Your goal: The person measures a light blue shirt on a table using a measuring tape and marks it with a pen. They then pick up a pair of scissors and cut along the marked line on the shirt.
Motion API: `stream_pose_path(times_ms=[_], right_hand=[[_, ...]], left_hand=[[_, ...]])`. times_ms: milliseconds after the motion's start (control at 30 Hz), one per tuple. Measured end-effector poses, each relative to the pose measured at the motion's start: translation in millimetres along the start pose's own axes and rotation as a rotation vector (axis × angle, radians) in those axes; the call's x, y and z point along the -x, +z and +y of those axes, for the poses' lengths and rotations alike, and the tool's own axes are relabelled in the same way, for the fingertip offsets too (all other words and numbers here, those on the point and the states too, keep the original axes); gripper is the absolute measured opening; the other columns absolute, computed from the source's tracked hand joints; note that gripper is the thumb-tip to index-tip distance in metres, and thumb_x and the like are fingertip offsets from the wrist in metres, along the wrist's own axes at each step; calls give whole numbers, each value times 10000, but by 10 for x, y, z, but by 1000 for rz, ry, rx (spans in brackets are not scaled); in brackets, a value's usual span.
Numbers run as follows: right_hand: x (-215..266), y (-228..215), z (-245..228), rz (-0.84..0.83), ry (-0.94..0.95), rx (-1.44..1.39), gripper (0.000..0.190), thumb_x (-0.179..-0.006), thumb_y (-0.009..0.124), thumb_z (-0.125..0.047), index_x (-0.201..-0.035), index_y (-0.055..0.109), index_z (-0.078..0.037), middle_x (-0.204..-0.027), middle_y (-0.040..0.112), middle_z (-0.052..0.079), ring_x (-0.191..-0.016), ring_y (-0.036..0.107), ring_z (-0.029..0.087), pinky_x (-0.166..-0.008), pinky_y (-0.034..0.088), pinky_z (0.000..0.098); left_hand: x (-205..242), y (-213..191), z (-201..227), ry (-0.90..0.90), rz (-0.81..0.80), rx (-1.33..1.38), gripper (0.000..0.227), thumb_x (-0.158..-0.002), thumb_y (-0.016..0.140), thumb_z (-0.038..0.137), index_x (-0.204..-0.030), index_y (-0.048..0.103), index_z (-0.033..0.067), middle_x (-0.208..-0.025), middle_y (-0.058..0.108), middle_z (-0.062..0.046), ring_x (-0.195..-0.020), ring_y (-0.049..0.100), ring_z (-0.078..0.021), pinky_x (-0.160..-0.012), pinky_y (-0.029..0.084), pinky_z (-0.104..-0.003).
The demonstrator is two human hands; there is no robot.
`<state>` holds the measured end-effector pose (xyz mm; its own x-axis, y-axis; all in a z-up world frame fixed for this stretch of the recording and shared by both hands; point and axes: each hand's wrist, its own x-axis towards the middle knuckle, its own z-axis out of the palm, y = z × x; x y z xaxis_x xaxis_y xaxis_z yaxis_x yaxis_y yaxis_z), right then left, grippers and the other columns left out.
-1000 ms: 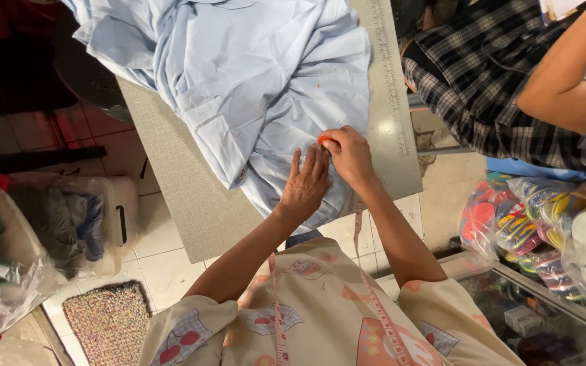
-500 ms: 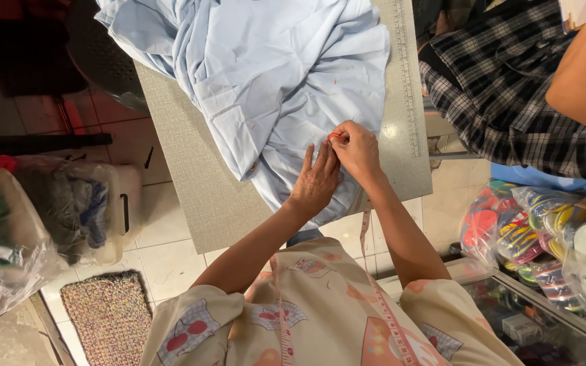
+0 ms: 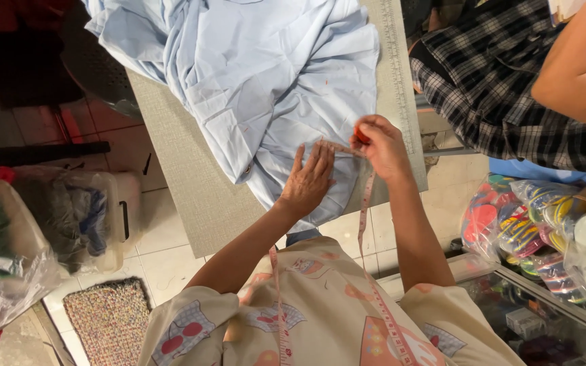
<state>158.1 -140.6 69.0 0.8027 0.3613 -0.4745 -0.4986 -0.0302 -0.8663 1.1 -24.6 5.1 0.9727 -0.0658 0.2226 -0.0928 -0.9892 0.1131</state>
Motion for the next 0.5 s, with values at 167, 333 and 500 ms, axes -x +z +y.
stream_pose_path(times_ms=[167,333,500], right_hand=[[170,-518,234,101,-119,673,163,-875,791,-246,-910,658,-160,-643,573,13,-647,595,146,-617,476,284],[360,-653,631,217,-400,1298,405,-735,866,-245,-1101,695,-213,-985,639,30,-921,716,319,-768,593,479],[351,-749,707,156,-446,1187,172,-877,786,-115,-1021,700,-78,-845,694,138,-811,708,360,-731,570,445]], left_hand=[[9,91,-52,11,21,56,758,-944,651,440,-1506,439,-22,-1450,486,-217,-1440,394,-375,-1210,282,-609],[6,84,-90,11,29,105,787,-923,685,432,-1527,423,1,-1470,474,-196,-1454,382,-353,-1206,282,-611],[-37,-106,-194,46,151,222,700,-950,681,320,-1539,422,44,-1436,511,-210,-1366,512,-360,-1156,367,-599]])
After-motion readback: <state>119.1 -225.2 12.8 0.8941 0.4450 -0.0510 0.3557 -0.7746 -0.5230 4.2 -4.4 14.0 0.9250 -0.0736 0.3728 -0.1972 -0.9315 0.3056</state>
